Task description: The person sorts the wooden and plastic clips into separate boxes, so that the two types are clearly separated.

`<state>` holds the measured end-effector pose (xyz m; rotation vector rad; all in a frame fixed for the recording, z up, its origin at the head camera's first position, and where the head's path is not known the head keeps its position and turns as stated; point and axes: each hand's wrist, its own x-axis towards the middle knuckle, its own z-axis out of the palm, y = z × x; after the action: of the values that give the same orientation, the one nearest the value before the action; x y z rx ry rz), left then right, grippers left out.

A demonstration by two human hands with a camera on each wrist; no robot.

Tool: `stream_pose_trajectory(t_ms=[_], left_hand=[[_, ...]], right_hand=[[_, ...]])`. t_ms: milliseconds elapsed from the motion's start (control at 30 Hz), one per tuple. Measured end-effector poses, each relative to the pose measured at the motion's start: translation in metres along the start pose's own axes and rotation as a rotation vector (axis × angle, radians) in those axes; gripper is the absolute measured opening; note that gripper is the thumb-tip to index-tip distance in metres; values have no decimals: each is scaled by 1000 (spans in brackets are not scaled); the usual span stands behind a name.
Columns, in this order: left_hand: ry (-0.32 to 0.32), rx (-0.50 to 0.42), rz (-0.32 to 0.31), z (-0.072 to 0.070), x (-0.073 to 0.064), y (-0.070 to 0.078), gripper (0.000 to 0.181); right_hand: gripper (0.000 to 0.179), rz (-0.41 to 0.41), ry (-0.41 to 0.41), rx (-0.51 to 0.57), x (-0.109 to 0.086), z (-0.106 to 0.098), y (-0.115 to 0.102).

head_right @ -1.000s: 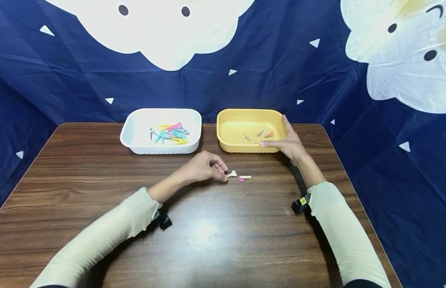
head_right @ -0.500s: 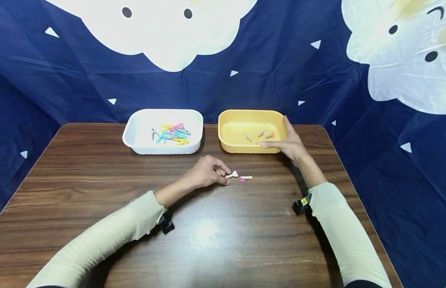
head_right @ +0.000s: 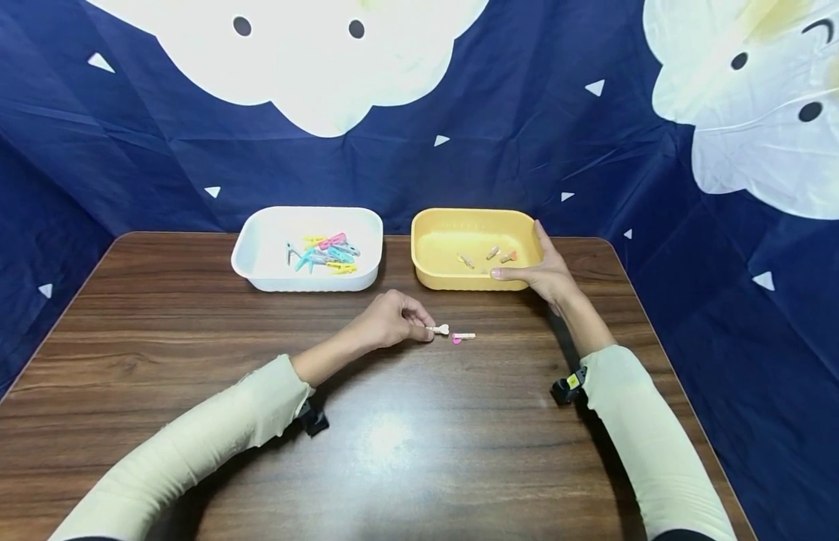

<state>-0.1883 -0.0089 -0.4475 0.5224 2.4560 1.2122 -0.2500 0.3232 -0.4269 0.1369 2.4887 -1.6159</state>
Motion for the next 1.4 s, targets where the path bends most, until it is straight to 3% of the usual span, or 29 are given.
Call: stream_pose_trajectory(t_ms=[133, 200, 367, 567, 1100, 1400], left_hand=[[-17, -16, -7, -6, -2, 8, 7], [-2, 1, 8, -3, 5, 1, 7], [11, -28, 28, -3, 9, 3, 7], [6, -96, 12, -6, 4, 23, 7], [56, -203, 38, -5, 19, 52, 7], [68, -367, 61, -3, 26, 66, 11]], right_hand=[[147, -2, 0, 17, -2, 0, -1], [147, -3, -1, 14, -2, 0, -2], [147, -4, -5, 12, -2, 1, -2], [146, 7, -7, 7, -1, 2, 2], [146, -1, 0, 38, 2, 1, 2], [145, -11, -4, 62, 0, 2, 1]])
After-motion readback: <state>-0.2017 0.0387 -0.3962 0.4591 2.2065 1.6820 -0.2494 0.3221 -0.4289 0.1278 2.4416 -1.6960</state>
